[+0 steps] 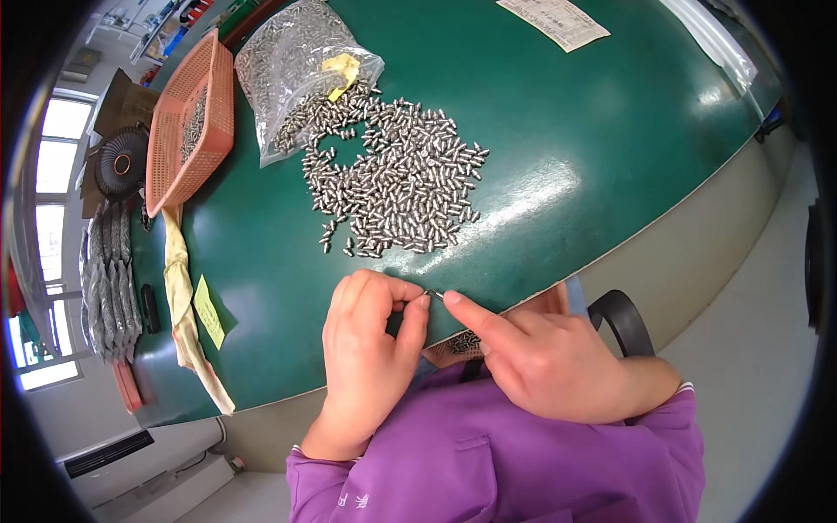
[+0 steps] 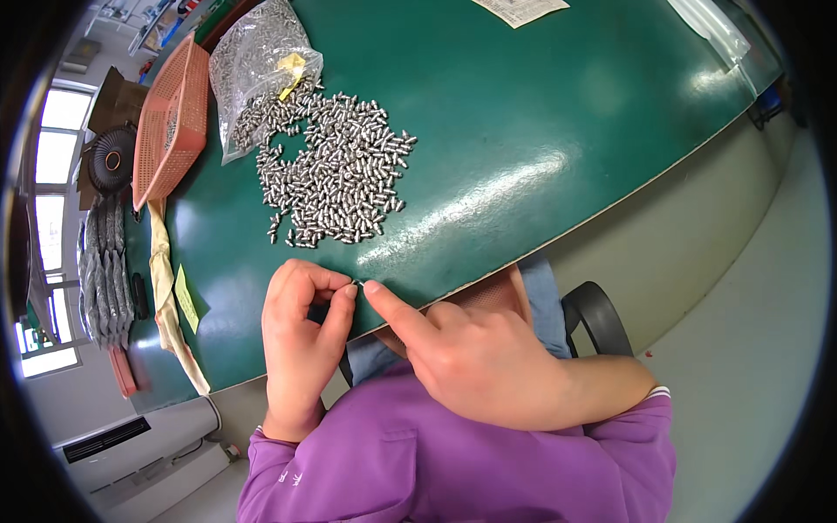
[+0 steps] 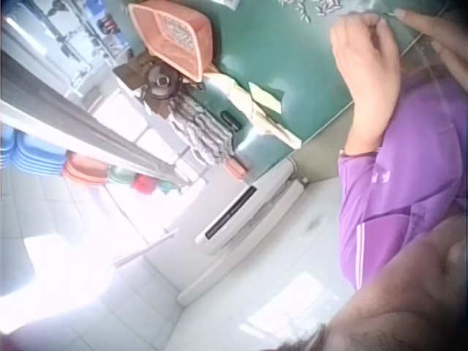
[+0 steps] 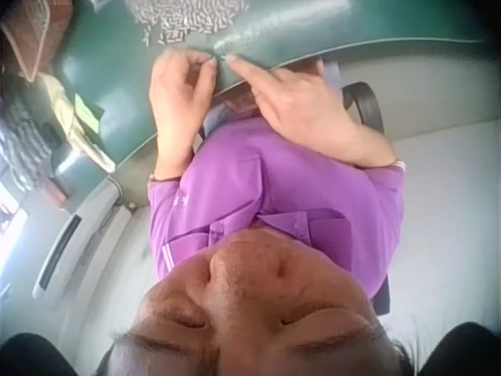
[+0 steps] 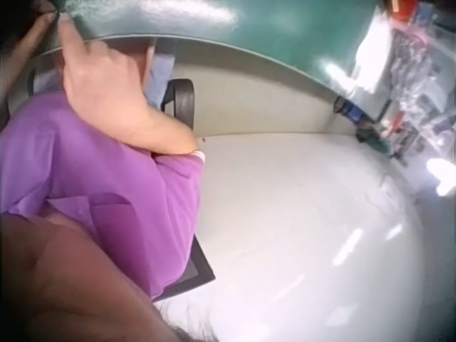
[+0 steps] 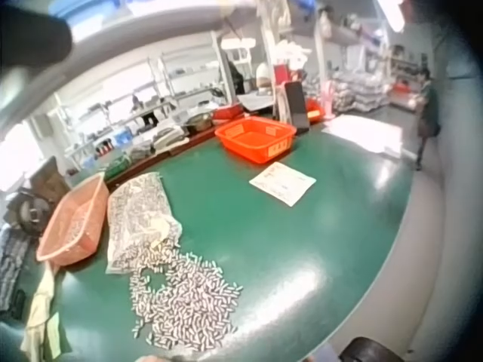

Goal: Inspect and sort small metal components on a workbench in a manufacturing setting.

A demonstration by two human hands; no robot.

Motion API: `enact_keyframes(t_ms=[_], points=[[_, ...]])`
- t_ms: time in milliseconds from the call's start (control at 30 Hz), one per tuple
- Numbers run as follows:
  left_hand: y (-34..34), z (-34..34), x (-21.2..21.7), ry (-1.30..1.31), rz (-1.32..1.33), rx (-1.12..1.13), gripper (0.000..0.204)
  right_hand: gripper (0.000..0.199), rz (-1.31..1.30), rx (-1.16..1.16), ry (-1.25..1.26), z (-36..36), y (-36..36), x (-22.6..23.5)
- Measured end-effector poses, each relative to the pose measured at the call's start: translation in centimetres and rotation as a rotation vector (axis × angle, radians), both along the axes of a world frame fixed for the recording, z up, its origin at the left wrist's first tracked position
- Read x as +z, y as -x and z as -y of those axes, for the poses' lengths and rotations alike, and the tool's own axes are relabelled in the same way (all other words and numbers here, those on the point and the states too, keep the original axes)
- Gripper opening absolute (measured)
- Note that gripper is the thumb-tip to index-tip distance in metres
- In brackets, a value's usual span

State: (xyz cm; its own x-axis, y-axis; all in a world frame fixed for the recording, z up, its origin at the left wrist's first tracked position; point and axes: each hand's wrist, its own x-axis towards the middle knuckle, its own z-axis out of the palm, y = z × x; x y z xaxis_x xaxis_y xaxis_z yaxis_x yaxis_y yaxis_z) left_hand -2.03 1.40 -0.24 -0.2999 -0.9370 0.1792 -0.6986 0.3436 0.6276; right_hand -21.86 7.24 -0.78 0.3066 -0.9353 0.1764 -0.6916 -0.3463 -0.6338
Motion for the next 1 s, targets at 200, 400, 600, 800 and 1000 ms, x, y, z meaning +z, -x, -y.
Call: enact_keyframes(t_ms=[200,400,600,800,1000], points=[[-0.1,0.0,-0.3,0.006,-0.020,-0.002,0.018,0.067,-0.022,0.015,0.033,0.0,-0.2,-0.1],[-0.2,0.1,-0.2,0.009,-0.023,-0.014,0.017,0.064,-0.065,0.050,0.021,0.5,0.1,0.5],[-0.2,0.2,0.0,0.008,-0.024,-0.026,0.016,0.052,-0.151,0.092,0.034,0.6,0.0,1.2],[-0.6,-1.1,1.5,-0.107,-0.061,-0.297,0.017,0.062,-0.029,0.018,-0.027,0.2,0.6,0.4],[-2.2,1.2,0.0,0.234,0.156,0.068,0.018,0.060,0.080,0.027,-0.008,0.2,1.2,0.3]])
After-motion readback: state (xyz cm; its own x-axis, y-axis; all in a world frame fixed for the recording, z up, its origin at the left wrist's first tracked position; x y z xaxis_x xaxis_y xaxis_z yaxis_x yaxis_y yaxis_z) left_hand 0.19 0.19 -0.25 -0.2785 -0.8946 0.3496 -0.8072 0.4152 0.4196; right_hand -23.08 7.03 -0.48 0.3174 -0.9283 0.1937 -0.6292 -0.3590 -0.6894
